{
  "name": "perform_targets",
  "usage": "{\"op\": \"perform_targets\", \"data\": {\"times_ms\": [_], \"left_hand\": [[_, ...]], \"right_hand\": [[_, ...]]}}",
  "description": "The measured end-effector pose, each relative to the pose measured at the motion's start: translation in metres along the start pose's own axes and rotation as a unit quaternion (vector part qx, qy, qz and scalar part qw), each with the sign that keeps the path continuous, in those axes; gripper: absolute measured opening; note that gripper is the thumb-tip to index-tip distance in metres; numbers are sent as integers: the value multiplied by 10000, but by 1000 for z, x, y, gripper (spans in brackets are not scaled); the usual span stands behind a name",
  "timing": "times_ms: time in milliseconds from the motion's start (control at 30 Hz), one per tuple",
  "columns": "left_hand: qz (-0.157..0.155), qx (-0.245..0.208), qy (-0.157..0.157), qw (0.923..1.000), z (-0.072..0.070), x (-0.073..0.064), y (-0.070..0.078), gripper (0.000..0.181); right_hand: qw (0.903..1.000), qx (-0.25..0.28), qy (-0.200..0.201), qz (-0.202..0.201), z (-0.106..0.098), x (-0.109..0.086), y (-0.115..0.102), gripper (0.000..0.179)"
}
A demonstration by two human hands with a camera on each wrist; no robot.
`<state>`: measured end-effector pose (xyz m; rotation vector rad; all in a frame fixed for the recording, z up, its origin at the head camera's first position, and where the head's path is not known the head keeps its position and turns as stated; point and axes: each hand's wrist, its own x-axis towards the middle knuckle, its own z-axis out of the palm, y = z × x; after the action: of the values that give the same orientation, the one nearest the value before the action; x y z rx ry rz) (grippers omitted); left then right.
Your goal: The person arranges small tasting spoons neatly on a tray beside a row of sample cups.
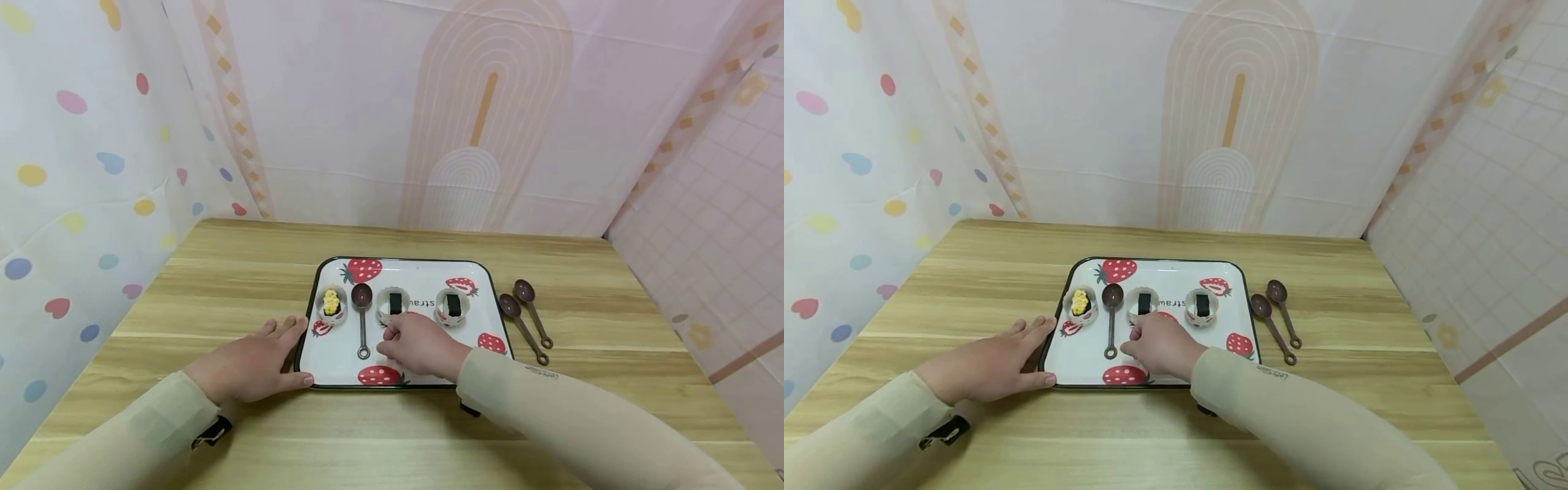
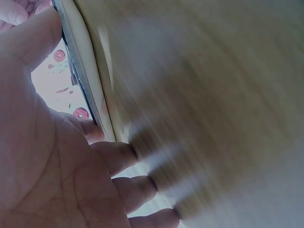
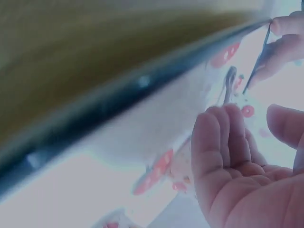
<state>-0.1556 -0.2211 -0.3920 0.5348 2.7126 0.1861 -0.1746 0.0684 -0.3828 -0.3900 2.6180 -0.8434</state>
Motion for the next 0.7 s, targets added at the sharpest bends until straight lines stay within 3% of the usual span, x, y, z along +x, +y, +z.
{"op": "perform_targets", "data": {"times_ms": [200, 400, 500, 700], "left_hand": [[-4, 14, 2, 10000, -1, 0, 0, 115], [15, 61, -4, 10000, -2, 0, 1, 114], [35, 45, -7, 10000, -2, -1, 2, 114], [49, 9, -4, 10000, -2, -1, 2, 113]], "right_hand": [[9952, -530, 718, -392, -11, -9, 1, 15], [9730, -1389, 1527, -1035, -21, -13, 7, 27], [9650, -1626, 1745, -1095, -25, -12, 12, 33], [9585, -1925, 1801, -1082, -33, -11, 23, 45]]}}
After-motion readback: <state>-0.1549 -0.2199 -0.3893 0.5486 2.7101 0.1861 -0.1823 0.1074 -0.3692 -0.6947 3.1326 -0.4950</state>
